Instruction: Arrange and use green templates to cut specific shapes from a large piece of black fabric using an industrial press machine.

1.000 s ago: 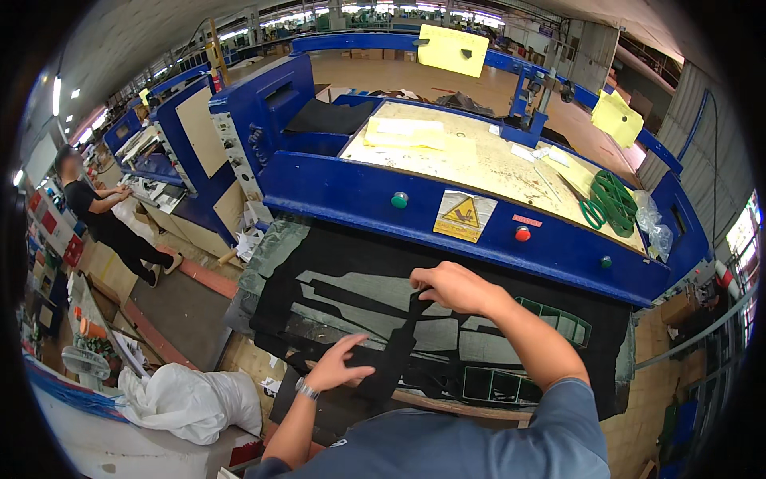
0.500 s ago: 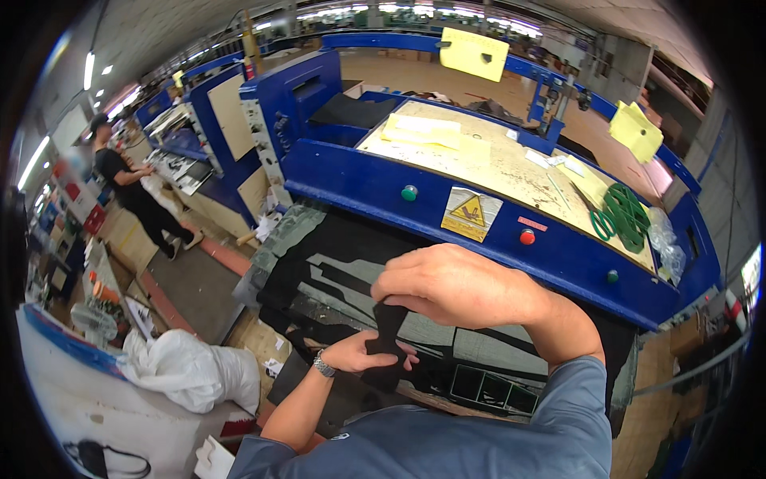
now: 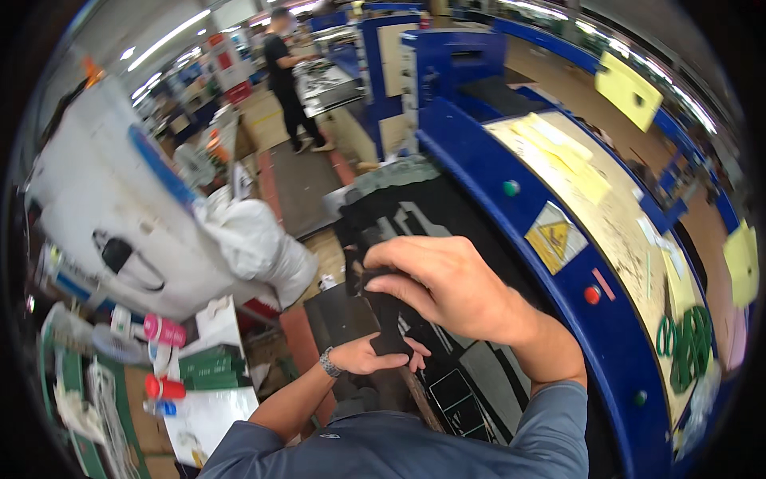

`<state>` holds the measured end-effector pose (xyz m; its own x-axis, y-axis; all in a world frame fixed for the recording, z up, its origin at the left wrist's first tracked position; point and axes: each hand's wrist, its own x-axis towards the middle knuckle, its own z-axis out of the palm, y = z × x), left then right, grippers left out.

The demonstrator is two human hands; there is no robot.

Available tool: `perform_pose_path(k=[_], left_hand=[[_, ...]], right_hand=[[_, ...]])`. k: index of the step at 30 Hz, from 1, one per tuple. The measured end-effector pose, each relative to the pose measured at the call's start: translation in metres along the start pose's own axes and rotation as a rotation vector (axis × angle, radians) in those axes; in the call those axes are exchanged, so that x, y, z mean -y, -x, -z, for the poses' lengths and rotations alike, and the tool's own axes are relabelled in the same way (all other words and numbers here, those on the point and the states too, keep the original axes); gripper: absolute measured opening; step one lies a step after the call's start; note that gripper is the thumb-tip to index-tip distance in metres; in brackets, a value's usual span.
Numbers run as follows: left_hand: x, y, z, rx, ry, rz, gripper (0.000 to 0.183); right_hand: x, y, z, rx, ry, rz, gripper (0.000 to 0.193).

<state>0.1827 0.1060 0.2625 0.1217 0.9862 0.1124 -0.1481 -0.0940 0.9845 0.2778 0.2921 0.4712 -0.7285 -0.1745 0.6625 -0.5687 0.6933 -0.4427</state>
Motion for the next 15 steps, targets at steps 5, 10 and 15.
perform_pose_path(k=[5, 10, 15], left_hand=[[0.005, 0.069, -0.046, -0.224, -0.022, 0.023, 0.026], [0.003, 0.153, -0.099, -0.423, -0.111, -0.050, 0.025], [0.036, 0.241, -0.175, -0.659, -0.208, -0.088, 0.027]], right_hand=[[0.037, -0.019, -0.035, 0.154, -0.181, 0.157, 0.020], [0.106, -0.052, -0.093, 0.268, -0.353, 0.392, 0.024], [0.194, -0.069, -0.170, 0.291, -0.521, 0.555, 0.027]])
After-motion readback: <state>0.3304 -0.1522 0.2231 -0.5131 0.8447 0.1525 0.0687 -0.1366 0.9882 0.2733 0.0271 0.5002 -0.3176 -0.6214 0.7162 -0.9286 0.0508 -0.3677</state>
